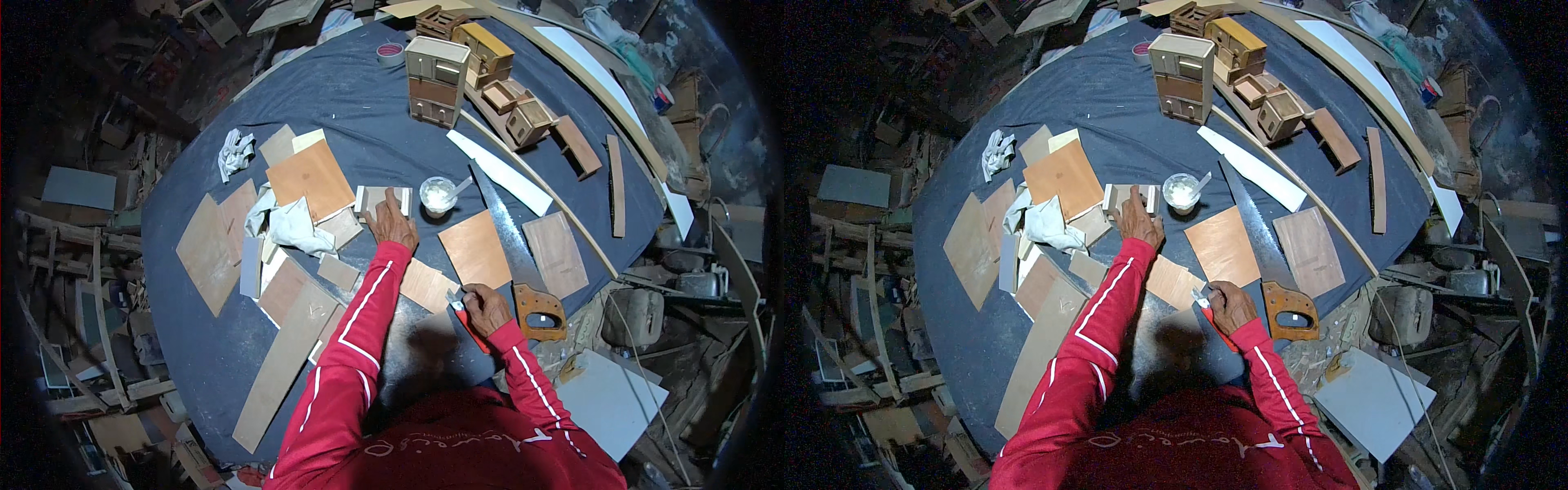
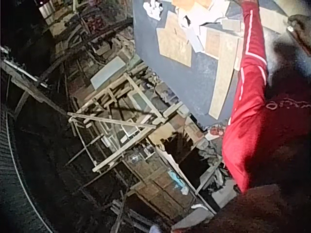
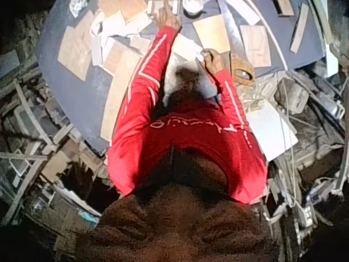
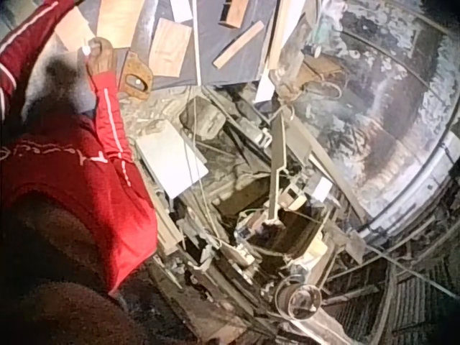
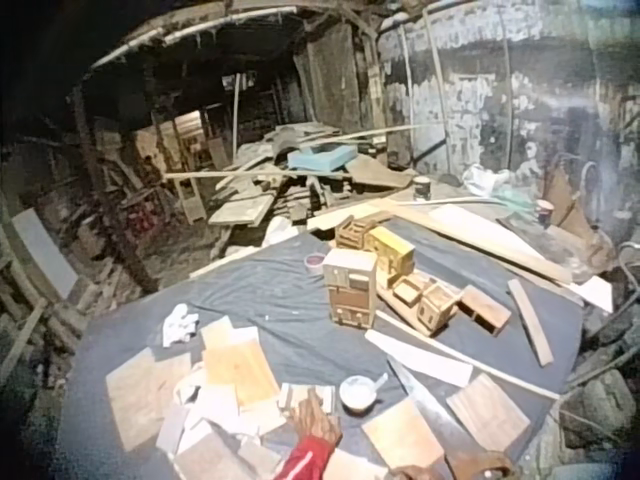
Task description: The person cuts a piece of wood with a hand saw, trims wooden pieces using a utility knife, and fits the pieces together on a table to build a miniature wooden structure.
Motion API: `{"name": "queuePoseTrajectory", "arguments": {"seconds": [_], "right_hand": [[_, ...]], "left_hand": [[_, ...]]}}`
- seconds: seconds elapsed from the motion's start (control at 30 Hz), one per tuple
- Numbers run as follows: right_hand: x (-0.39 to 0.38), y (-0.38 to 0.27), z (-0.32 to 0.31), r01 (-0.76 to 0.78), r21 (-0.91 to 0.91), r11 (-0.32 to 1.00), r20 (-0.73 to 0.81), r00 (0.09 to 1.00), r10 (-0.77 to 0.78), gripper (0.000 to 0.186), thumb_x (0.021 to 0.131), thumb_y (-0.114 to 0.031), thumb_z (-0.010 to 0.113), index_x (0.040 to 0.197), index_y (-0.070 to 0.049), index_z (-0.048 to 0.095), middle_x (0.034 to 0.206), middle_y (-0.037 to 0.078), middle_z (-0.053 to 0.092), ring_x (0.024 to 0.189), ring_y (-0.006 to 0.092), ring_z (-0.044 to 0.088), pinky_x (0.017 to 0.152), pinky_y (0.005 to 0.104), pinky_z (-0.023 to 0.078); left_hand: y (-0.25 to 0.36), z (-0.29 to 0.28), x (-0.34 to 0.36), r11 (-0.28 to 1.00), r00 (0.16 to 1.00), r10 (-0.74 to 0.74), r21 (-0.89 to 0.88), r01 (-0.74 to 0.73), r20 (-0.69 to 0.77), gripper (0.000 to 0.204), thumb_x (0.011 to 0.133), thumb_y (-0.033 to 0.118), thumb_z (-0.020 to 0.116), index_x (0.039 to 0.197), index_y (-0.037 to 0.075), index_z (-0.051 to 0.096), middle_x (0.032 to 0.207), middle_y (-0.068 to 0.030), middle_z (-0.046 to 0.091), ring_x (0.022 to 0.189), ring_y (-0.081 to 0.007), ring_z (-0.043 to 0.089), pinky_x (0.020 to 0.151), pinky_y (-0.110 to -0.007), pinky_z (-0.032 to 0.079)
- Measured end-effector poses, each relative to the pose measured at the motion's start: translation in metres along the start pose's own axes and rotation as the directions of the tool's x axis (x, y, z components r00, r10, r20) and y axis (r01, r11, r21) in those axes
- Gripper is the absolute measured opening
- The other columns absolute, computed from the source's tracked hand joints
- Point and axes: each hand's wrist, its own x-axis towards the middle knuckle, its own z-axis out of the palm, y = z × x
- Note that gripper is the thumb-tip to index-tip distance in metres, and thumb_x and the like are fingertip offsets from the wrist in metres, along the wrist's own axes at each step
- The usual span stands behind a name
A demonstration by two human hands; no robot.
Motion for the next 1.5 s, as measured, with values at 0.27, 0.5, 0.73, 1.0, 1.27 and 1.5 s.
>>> {"name": "queuePoseTrajectory", "arguments": {"seconds": [0.27, 0.5, 0.73, 1.0, 1.27, 1.5], "right_hand": [[-0.003, 0.001, -0.003, 0.007, 0.024, 1.000, -0.048, 0.999, -0.006, 0.027, 0.089, -0.018, 0.059, 0.106, 0.002, 0.065, 0.095, 0.023, 0.067, 0.082, 0.0361, 0.067, 0.075, 0.0400, 0.053], [0.000, 0.000, -0.008, -0.010, 0.015, 1.000, -0.059, 0.998, 0.011, 0.031, 0.092, -0.022, 0.056, 0.107, 0.003, 0.066, 0.093, 0.024, 0.068, 0.082, 0.0334, 0.067, 0.075, 0.0363, 0.052], [0.004, 0.002, -0.006, -0.006, 0.024, 1.000, -0.035, 0.999, 0.007, 0.027, 0.090, -0.019, 0.058, 0.107, 0.001, 0.066, 0.093, 0.023, 0.068, 0.081, 0.0351, 0.066, 0.076, 0.0391, 0.053], [0.001, 0.007, -0.006, -0.011, 0.019, 1.000, -0.012, 1.000, 0.011, 0.026, 0.090, -0.018, 0.058, 0.106, 0.002, 0.065, 0.096, 0.023, 0.067, 0.085, 0.0363, 0.066, 0.076, 0.0397, 0.052], [0.003, 0.011, -0.006, -0.021, 0.064, 0.998, -0.001, 1.000, 0.021, 0.024, 0.090, -0.015, 0.059, 0.106, 0.002, 0.065, 0.098, 0.024, 0.067, 0.085, 0.0373, 0.066, 0.076, 0.0402, 0.052], [0.007, 0.017, -0.005, 0.060, 0.037, 0.998, -0.032, 0.998, -0.059, 0.022, 0.091, -0.013, 0.060, 0.107, 0.001, 0.066, 0.089, 0.022, 0.068, 0.077, 0.0294, 0.068, 0.071, 0.0355, 0.053]], "left_hand": [[-0.018, -0.001, -0.010, 1.000, 1.000, -0.003, 0.011, 0.003, -0.031, 0.084, 0.070, 0.001, 0.068, 0.143, 0.004, 0.025, 0.117, -0.0121, 0.056, 0.118, -0.0292, 0.049, 0.110, -0.056, 0.021], [-0.003, -0.003, -0.008, 0.997, 1.000, -0.002, -0.077, 0.000, -0.016, 0.082, 0.070, 0.002, 0.071, 0.141, 0.003, 0.029, 0.112, -0.0185, 0.056, 0.107, -0.0351, 0.053, 0.094, -0.050, 0.036], [-0.004, 0.019, 0.007, 0.996, 0.991, 0.085, 0.044, -0.080, -0.101, 0.054, 0.078, 0.003, 0.064, 0.127, -0.002, 0.042, 0.106, -0.0198, 0.053, 0.104, -0.0370, 0.051, 0.085, -0.047, 0.044], [-0.004, 0.021, 0.012, 0.976, 0.999, 0.016, 0.216, -0.023, 0.033, 0.026, 0.076, 0.003, 0.062, 0.099, 0.003, 0.050, 0.102, -0.0154, 0.052, 0.103, -0.0334, 0.053, 0.084, -0.047, 0.047], [-0.006, 0.022, 0.015, 0.975, 0.996, 0.037, 0.214, -0.053, 0.077, 0.025, 0.077, 0.005, 0.062, 0.099, 0.001, 0.049, 0.102, -0.0173, 0.052, 0.101, -0.0350, 0.054, 0.083, -0.047, 0.048], [-0.004, 0.021, 0.015, 0.979, 0.997, 0.035, 0.197, -0.049, 0.074, 0.019, 0.081, 0.007, 0.059, 0.097, 0.001, 0.050, 0.102, -0.0183, 0.053, 0.099, -0.0355, 0.055, 0.083, -0.049, 0.047]]}}
